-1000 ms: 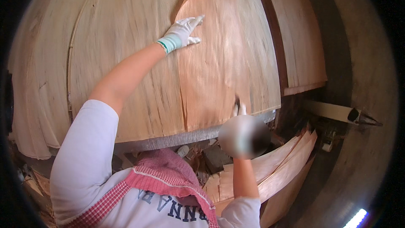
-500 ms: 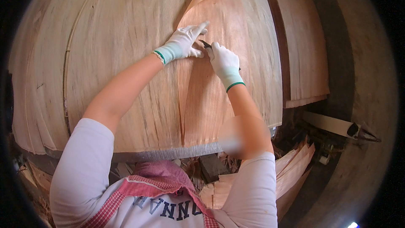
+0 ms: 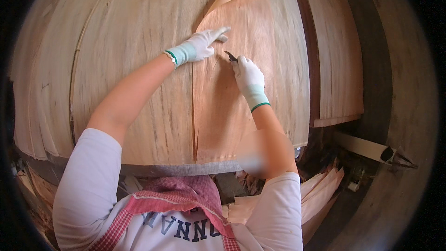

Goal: The person applies liquid glue from a container to a large wooden board, positions thin wood veneer sheets on the surface, trims the edges with a small blade, and secures the veneer with small pieces of tape.

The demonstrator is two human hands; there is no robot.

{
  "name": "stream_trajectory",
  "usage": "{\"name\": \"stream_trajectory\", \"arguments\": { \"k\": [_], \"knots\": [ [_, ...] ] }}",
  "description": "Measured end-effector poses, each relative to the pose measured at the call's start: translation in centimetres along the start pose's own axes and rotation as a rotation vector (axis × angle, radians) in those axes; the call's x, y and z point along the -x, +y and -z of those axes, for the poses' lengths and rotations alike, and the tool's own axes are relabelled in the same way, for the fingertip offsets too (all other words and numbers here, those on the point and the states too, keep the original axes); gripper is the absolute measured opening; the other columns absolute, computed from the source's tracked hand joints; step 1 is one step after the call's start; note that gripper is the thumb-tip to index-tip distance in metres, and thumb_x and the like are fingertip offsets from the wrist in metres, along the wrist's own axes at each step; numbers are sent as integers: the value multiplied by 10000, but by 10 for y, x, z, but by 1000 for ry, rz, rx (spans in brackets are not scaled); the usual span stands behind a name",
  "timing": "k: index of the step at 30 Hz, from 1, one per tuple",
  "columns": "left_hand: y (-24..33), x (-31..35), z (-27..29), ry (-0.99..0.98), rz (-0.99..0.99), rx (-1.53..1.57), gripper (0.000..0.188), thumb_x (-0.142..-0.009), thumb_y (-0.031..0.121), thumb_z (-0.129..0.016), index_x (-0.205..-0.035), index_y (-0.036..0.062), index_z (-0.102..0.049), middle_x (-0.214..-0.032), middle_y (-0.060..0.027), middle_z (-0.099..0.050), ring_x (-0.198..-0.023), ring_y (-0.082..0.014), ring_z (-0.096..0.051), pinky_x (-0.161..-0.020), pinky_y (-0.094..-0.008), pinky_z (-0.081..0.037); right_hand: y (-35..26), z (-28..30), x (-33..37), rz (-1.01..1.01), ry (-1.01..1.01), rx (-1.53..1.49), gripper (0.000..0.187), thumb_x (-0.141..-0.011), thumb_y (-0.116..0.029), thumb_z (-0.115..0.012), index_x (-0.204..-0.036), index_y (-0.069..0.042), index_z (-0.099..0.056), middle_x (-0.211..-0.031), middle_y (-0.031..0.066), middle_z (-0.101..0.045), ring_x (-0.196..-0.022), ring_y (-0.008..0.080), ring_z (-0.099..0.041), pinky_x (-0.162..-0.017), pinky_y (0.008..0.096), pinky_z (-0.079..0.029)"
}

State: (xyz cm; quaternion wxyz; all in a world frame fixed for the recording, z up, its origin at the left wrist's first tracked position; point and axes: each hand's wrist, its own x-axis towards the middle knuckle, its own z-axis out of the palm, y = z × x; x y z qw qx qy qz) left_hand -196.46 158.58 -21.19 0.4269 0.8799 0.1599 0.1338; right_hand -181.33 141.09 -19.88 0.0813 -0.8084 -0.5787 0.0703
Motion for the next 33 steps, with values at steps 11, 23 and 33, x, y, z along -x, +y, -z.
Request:
{"name": "stream_trajectory", "arguments": {
  "k": [11,23,33],
  "knots": [
    [29,-5,-13,-89,140,-349,728,-722,261,-762,-1387,181,-475,-1399,-101,-453,-1318,-302,-398,-1094,-440,-330,-2,5,-21,18,-137,30,271,-967,-334,-460,-968,-70,-521,-863,208,-665,-806,411,-649,-696,518,-508],
    [44,-5,-22,-95,259,-428,650,-787,180,-734,-1386,175,-482,-1440,-42,-414,-1325,-247,-403,-1101,-361,-372,107,27,108,-142,-173,27,276,-973,-330,-466,-968,-59,-516,-789,235,-640,-746,456,-607,-665,543,-473],
    [47,-9,-22,-107,244,-422,640,-791,159,-721,-1384,146,-480,-1429,-70,-417,-1309,-273,-416,-1099,-348,-370,99,24,221,-422,-174,36,246,-979,-296,-456,-984,-53,-492,-701,258,-633,-677,466,-628,-617,554,-507]
  ]
}}
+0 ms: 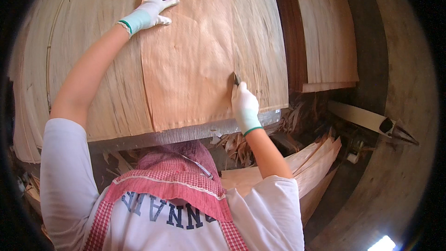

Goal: The person applies liquid glue from a container to a large wooden board, positions thin wood veneer sheets on the surface, trims the edges with a small blade, and secures the veneer with small pieces of tape.

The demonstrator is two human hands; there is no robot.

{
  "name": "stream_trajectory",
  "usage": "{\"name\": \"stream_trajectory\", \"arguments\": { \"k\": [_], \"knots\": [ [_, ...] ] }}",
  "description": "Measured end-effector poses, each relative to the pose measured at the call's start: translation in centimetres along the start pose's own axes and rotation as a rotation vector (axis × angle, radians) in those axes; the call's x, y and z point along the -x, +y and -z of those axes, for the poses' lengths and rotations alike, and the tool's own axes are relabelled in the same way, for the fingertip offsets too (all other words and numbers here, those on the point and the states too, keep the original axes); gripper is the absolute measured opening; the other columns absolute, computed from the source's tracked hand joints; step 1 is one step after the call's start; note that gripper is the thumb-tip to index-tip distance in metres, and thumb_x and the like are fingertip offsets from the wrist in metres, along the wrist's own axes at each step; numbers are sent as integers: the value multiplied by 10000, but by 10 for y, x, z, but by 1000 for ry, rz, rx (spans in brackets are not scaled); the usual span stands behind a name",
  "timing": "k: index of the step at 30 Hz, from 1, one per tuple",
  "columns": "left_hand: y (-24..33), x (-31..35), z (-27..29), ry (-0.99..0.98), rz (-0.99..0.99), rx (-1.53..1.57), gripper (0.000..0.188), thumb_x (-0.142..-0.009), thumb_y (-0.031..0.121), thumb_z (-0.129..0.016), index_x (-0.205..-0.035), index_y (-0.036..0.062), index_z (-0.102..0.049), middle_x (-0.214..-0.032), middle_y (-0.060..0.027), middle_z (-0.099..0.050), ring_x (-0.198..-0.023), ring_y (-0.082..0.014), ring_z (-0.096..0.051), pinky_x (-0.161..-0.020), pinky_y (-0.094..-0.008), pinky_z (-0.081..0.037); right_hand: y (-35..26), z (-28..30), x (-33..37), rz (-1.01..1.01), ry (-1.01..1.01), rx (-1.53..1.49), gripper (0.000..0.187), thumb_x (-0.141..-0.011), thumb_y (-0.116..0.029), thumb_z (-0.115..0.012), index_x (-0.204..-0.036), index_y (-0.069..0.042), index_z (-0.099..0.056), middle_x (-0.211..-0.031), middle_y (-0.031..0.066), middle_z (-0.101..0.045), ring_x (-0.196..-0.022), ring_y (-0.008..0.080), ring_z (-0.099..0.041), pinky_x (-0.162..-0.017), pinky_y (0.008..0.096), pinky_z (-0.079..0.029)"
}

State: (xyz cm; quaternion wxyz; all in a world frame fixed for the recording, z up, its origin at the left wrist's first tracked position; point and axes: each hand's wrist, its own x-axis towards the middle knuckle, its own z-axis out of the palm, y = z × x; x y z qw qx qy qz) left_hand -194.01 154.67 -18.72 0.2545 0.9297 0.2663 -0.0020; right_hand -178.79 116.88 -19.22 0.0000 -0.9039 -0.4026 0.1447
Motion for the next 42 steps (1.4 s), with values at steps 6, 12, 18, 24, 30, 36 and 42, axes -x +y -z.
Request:
{"name": "stream_trajectory", "arguments": {
  "k": [6,12,18,24,30,36,42],
  "knots": [
    [0,5,1,13,-12,-9,648,-788,157,-721,-1388,130,-475,-1431,-75,-414,-1316,-277,-408,-1106,-350,-362,69,-36,180,-146,-204,-53,261,-972,-277,-496,-1018,-22,-519,-692,249,-631,-640,424,-634,-559,498,-515],
    [-3,8,-1,6,-69,-80,650,-787,240,-708,-1385,131,-477,-1420,-106,-431,-1321,-291,-404,-1097,-371,-363,8,36,153,-260,-3,-633,201,-976,-177,-514,-1080,-5,-508,-846,268,-610,-812,450,-610,-658,421,-488],
    [22,-1,0,124,-46,-305,732,-786,279,-714,-1425,118,-397,-1470,-137,-387,-1350,-304,-382,-1109,-415,-333,-69,14,69,255,-147,-251,296,-942,-282,-523,-1101,-33,-500,-1263,227,-543,-909,448,-623,-768,483,-521],
    [-12,-17,22,594,615,227,678,-799,299,-729,-1329,4,-425,-1282,-212,-534,-1138,-323,-552,-946,-404,-465,-90,15,71,195,-215,-199,308,-941,-313,-508,-1053,-26,-517,-1266,235,-531,-889,442,-627,-775,511,-509],
    [-48,-70,78,730,107,555,229,-832,175,-659,-949,-22,-666,-857,-110,-689,-752,-181,-593,-700,-340,-494,-92,4,81,179,-241,-110,348,-939,-365,-496,-1032,-31,-526,-1407,289,-404,-882,450,-638,-773,515,-519],
    [-130,21,227,747,66,-96,376,-864,274,-611,-1047,-54,-632,-965,-170,-685,-865,-260,-628,-796,-358,-502,-91,-12,85,191,-186,-72,318,-925,-356,-532,-1025,-55,-546,-1417,326,-371,-806,439,-662,-740,507,-537],
    [-92,154,261,651,520,-872,372,-835,195,-595,-1189,83,-621,-1183,-156,-613,-1082,-320,-588,-926,-401,-478,-93,-12,88,137,-202,-117,265,-917,-277,-538,-1042,-45,-568,-1467,333,-290,-815,428,-673,-740,482,-547]
  ]
}}
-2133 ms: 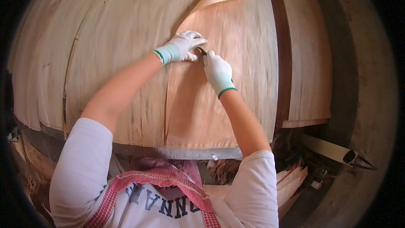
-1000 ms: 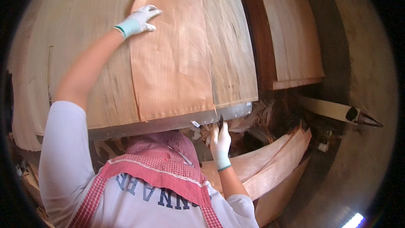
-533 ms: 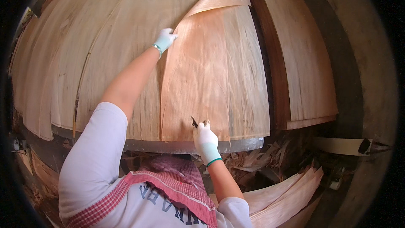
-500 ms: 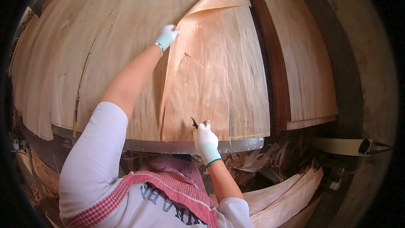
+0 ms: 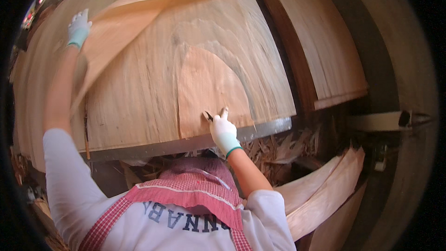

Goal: The person applies liquid glue from a container to a large wooden board, positions thin wood veneer sheets on the surface, trims the edges with a small blade, and secures the veneer with small pieces of tape.

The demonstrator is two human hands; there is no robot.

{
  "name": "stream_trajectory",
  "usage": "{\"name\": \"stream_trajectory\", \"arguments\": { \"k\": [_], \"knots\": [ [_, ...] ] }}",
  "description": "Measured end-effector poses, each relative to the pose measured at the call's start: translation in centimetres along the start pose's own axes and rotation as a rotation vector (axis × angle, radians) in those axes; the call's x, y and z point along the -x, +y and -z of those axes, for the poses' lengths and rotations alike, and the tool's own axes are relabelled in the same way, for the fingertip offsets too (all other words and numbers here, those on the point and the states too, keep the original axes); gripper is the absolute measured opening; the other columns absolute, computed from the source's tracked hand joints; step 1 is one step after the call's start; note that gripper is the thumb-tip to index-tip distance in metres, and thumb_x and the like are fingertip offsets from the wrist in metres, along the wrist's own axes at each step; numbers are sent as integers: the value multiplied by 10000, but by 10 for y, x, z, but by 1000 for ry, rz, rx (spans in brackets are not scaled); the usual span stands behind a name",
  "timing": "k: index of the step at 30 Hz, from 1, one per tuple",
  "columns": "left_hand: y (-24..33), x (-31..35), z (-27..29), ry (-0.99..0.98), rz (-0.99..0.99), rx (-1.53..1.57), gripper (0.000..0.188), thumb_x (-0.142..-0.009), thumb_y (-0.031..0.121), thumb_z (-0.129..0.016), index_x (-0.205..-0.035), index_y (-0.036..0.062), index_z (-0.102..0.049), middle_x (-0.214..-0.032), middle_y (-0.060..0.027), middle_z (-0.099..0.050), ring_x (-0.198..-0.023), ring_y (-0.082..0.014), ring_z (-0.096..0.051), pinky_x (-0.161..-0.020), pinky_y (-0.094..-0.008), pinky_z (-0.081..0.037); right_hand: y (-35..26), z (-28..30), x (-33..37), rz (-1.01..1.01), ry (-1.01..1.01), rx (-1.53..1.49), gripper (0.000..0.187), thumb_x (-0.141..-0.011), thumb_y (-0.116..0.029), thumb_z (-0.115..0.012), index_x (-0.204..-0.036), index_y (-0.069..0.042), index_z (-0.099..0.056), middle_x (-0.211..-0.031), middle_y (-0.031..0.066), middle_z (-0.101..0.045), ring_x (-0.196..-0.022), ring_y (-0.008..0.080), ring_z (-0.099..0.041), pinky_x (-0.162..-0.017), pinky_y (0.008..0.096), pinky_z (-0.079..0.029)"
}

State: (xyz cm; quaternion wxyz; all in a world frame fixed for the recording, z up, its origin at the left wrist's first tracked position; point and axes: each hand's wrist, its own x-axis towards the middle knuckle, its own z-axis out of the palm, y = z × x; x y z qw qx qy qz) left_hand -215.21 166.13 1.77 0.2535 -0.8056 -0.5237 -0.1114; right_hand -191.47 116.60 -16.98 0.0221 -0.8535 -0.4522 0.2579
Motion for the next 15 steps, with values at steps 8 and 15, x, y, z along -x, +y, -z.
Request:
{"name": "stream_trajectory", "arguments": {
  "k": [8,15],
  "knots": [
    [228,220,33,-365,-1160,712,410,-789,152,-634,-1183,49,-582,-1192,-137,-573,-1134,-329,-538,-996,-428,-420,-1,4,4,-12,56,-42,289,-907,-280,-549,-1040,-29,-606,-1460,311,-320,-841,430,-665,-759,479,-541],
    [289,280,2,-284,-747,722,194,-801,148,-623,-982,94,-577,-1020,-71,-576,-968,-261,-585,-809,-402,-501,22,16,12,-20,320,-352,265,-930,-239,-511,-1040,-1,-546,-1169,249,-541,-878,423,-620,-789,489,-504]
  ]
}}
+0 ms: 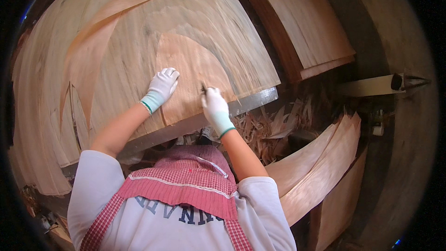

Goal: The person applies liquid glue from a container to a large wooden board, positions thin wood veneer sheets on the surface, trims the edges with a small blade, and secures the veneer with small pieces of tape.

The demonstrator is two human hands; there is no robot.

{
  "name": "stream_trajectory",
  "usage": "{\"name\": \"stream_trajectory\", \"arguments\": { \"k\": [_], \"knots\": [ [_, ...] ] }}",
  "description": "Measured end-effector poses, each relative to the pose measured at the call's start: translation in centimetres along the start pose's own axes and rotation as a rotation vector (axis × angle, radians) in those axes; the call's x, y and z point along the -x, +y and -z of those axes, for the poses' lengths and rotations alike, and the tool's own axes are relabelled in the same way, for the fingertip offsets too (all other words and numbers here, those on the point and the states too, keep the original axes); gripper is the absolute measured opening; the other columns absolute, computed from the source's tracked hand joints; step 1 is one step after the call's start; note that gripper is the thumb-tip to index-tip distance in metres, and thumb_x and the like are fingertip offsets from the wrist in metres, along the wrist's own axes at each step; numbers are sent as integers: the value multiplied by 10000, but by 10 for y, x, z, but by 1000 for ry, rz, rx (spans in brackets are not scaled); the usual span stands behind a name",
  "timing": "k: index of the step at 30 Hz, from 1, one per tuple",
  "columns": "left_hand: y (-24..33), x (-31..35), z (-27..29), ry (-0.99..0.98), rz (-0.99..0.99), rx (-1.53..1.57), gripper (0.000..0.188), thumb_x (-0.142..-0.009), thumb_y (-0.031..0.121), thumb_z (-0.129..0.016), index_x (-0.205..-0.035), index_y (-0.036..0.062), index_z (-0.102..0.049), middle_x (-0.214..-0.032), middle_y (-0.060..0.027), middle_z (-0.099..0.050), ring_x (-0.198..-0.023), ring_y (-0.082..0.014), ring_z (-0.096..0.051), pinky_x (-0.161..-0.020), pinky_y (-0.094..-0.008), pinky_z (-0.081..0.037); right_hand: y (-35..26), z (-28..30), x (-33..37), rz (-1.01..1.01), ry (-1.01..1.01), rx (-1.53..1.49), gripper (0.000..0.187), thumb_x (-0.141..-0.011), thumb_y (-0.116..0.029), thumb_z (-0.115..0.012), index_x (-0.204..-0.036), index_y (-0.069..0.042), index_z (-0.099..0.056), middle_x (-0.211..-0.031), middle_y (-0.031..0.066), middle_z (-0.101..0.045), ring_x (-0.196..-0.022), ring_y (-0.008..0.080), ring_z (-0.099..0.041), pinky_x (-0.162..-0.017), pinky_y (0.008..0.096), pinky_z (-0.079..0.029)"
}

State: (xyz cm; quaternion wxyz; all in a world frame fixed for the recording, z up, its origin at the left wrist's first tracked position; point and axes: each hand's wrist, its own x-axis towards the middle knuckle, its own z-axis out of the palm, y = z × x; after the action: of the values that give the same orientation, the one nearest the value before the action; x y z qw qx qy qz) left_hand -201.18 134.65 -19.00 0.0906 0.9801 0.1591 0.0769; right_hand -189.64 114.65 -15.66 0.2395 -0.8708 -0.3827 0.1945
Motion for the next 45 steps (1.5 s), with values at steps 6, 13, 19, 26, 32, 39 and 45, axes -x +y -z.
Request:
{"name": "stream_trajectory", "arguments": {
  "k": [6,13,19,26,32,39,45],
  "knots": [
    [18,0,-29,141,179,-161,156,-820,116,-569,-976,122,-558,-1026,-50,-561,-983,-239,-570,-800,-392,-512,62,30,57,-94,211,-125,186,-927,-177,-510,-995,-4,-520,-933,232,-570,-870,431,-573,-735,488,-449],
    [21,4,-46,258,228,-172,190,-820,121,-579,-1006,129,-543,-1114,-40,-547,-1093,-238,-533,-890,-390,-480,75,28,5,-68,249,-350,217,-940,-165,-529,-1071,5,-566,-924,245,-617,-890,410,-605,-777,405,-478],
    [23,2,-46,265,228,-139,223,-819,122,-584,-1040,132,-554,-1133,-45,-551,-1112,-248,-533,-916,-395,-473,103,32,-13,-167,205,-383,253,-926,-188,-543,-1105,-9,-550,-883,232,-628,-819,357,-628,-739,386,-483],
    [20,6,-50,285,247,-173,219,-807,117,-601,-1022,130,-561,-1117,-36,-563,-1080,-241,-551,-896,-397,-491,108,80,67,-252,456,-502,336,-971,-253,-570,-756,0,-619,-611,-49,-510,-577,51,-443,-545,235,-370],
    [27,-2,-44,205,272,-181,209,-827,131,-605,-1030,130,-555,-1130,-38,-575,-1088,-252,-557,-889,-400,-509,159,-9,96,-337,-106,-820,209,-934,-187,-577,-1003,4,-628,-811,16,-564,-773,90,-517,-733,242,-449],
    [30,-4,-27,134,271,-184,182,-833,87,-537,-1009,106,-576,-1079,-71,-582,-1026,-259,-585,-825,-403,-533,128,14,72,-444,-392,-949,162,-913,-172,-652,-909,-15,-615,-740,-42,-530,-633,59,-463,-547,241,-397],
    [41,-6,-25,54,277,-238,195,-829,75,-529,-1017,88,-579,-1079,-81,-587,-1071,-262,-566,-909,-383,-481,90,52,65,-509,-488,-946,174,-906,-215,-675,-958,-51,-651,-808,-41,-601,-680,36,-534,-561,216,-427]
  ]
}}
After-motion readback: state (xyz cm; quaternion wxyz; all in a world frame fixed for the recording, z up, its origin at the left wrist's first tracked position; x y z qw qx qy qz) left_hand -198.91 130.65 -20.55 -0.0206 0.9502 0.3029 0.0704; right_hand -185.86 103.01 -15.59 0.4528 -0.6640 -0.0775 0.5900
